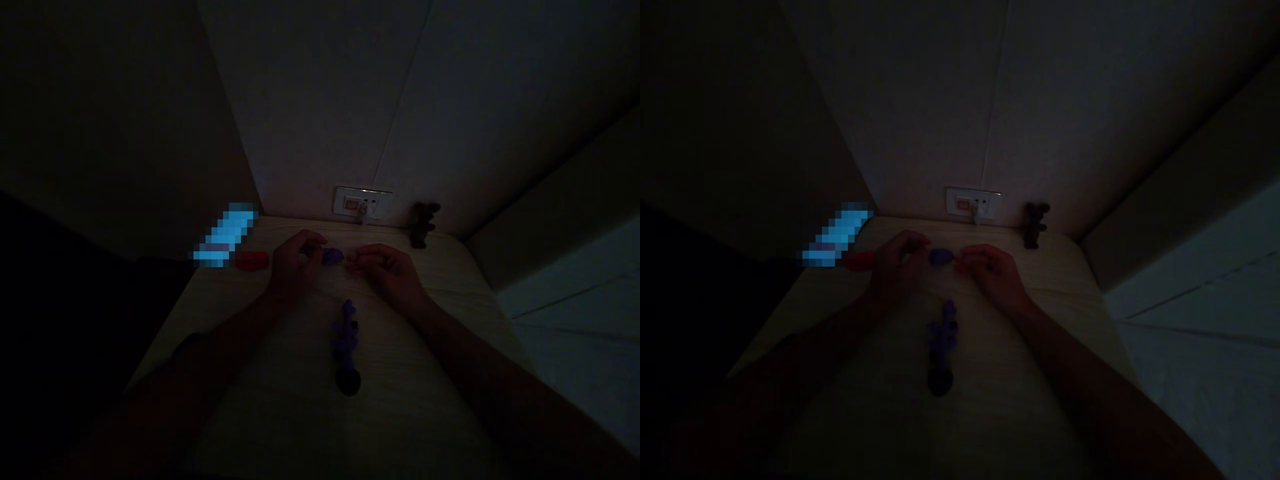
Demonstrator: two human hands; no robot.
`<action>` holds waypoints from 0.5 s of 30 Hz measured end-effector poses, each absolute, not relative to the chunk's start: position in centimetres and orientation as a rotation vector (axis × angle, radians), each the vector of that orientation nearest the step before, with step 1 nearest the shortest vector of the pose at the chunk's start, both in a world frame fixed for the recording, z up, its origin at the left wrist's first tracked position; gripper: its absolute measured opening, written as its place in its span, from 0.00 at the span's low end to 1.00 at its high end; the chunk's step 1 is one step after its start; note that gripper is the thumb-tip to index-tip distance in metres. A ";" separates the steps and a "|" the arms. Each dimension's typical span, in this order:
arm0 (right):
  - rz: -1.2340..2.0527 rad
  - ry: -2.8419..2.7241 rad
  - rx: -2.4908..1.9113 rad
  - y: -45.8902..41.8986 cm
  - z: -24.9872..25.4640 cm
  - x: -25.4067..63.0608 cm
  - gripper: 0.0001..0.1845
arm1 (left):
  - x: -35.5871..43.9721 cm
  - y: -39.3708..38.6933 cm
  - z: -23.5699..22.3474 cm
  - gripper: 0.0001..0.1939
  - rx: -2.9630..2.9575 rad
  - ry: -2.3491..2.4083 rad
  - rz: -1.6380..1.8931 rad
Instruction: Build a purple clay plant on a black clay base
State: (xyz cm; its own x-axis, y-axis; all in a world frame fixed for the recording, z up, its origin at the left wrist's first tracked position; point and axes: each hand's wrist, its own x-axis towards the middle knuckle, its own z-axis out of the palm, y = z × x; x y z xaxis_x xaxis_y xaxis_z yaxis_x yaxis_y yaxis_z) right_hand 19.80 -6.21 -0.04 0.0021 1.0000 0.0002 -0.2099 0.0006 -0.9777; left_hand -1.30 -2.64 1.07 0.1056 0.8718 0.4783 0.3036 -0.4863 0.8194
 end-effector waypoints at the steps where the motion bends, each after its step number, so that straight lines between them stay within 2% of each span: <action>1: 1.307 -1.056 -1.055 -6.2 0.0 19.8 0.20 | -1.3 -2.6 1.1 0.06 1.850 1.142 1.389; 10: 1.165 -1.215 -1.133 -6.5 0.3 19.8 0.16 | -1.3 -2.7 1.3 0.05 1.861 1.150 1.356; 15: 1.165 -1.161 -1.130 -6.4 0.2 19.9 0.17 | -1.3 -2.7 1.3 0.05 1.846 1.137 1.377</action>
State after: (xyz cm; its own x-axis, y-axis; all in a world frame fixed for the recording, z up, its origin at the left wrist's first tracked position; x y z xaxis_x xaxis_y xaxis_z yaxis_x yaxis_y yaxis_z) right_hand 19.89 -6.41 0.23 0.0407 0.9971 0.0636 -0.0666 0.0663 -0.9956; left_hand -1.30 -2.75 1.30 0.1104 0.8762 0.4692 0.2944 -0.4797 0.8266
